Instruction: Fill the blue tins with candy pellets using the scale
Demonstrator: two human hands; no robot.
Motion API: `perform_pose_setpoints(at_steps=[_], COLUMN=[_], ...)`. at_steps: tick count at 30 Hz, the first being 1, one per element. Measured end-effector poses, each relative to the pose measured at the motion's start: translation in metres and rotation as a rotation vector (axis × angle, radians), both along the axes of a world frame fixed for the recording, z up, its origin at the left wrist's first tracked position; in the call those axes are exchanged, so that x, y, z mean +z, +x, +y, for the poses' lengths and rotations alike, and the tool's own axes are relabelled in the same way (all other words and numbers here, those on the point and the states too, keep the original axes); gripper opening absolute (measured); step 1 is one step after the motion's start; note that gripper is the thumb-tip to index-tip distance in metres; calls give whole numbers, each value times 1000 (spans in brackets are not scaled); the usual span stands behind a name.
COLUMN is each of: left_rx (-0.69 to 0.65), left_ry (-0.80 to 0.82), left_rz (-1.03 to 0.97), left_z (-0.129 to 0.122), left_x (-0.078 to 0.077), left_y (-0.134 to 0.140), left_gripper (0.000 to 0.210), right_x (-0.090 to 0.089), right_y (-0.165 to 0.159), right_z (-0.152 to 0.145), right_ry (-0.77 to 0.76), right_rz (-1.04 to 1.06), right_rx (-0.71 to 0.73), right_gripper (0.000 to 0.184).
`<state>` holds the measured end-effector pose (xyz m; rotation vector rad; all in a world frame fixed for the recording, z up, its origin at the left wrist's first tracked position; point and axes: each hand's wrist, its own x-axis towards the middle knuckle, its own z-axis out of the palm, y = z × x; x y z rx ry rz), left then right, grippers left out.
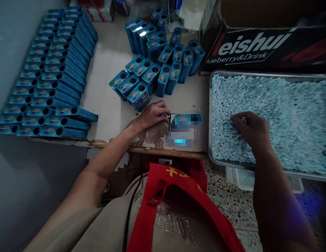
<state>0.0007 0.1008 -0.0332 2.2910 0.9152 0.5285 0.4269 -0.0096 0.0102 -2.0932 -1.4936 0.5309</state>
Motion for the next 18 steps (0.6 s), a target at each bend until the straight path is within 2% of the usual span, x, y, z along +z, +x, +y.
perform_pose_setpoints(at_steps=[4, 8, 14, 18], left_rx=[77, 51, 75, 182], left_ry=[64, 150, 180, 148], left_rz=[3, 70, 205, 197], left_z=[-4, -7, -7, -4], left_x=[-6, -7, -5, -10], left_y=[4, 5, 6, 7], left_gripper=[9, 13, 15, 15], right_x=[4, 4, 5, 10], right_y=[-4, -4, -3, -6], right_z=[1, 2, 4, 6], right_ry=[-26, -24, -10, -15], right_rz=[29, 29, -2, -11], right_rx=[-70, -58, -37, -32], right_gripper=[44, 45, 28, 20])
